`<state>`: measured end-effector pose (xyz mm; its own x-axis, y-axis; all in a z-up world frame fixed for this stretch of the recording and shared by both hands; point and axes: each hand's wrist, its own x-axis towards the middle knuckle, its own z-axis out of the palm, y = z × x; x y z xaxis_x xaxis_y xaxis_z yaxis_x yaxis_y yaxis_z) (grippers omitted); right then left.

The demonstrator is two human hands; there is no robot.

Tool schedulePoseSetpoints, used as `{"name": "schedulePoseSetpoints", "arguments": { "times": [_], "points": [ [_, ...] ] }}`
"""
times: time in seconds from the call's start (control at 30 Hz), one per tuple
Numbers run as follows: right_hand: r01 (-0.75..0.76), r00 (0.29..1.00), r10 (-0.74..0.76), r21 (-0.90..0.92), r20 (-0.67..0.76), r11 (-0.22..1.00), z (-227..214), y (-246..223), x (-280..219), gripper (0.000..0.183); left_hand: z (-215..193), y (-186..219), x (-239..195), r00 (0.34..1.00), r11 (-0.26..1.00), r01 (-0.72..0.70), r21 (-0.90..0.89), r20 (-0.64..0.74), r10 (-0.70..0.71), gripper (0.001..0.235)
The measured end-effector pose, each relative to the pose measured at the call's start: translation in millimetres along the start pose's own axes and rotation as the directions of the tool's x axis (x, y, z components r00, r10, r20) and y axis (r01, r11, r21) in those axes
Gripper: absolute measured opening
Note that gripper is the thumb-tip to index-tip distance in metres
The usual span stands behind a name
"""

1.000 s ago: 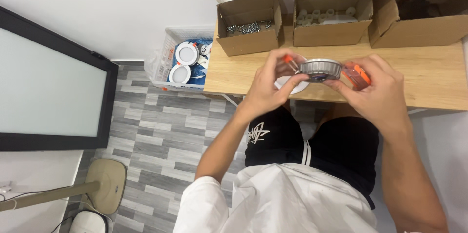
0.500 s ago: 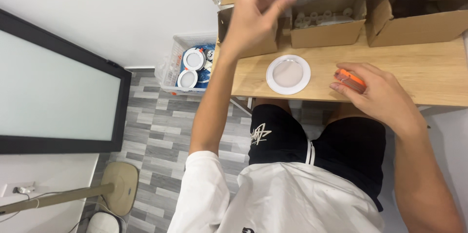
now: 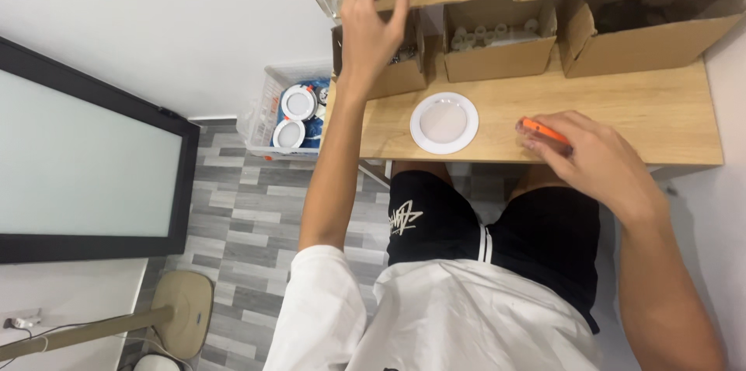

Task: The person assembles electrical housing components by joining blue and white plastic parts, using a screwdriver to secure screws into the housing, and handling light fixtures and a roll of white tape.

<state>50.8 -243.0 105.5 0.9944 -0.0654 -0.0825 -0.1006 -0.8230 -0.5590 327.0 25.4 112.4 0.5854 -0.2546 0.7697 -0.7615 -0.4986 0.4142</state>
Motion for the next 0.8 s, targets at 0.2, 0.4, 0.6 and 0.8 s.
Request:
{"name": "schedulePoseSetpoints", "arguments": {
  "times": [0.2, 0.4, 0.6, 0.8],
  "points": [
    [0.08, 0.99, -0.107, -0.253, -0.094, 0.964, 23.9, 28.2, 25.7, 0.046, -21.8, 67.7, -73.1, 0.97, 0.976, -0.125, -0.176, 0.187, 0.158, 0.027],
    [0.212, 0.9, -0.337, -0.399, -0.275, 0.892, 56.6, 56.5, 61.2, 0.044, -20.4, 70.9, -140.2, 0.895, 0.996, 0.057, -0.071, 0.445, -0.019, 0.052],
    [0.212, 0.843, -0.441, -0.561, -0.309, 0.8, 73.7, 72.8, 78.0, 0.037, -0.3, 45.6, -169.0, 0.88, 0.998, -0.017, 0.056, 0.474, -0.012, 0.075],
    [0.377, 0.754, -0.522, -0.388, -0.399, 0.841, 65.2, 49.9, 60.6, 0.036, -0.6, 56.0, -167.1, 0.903, 1.0, -0.008, 0.024, 0.429, -0.003, 0.068]
  ]
}}
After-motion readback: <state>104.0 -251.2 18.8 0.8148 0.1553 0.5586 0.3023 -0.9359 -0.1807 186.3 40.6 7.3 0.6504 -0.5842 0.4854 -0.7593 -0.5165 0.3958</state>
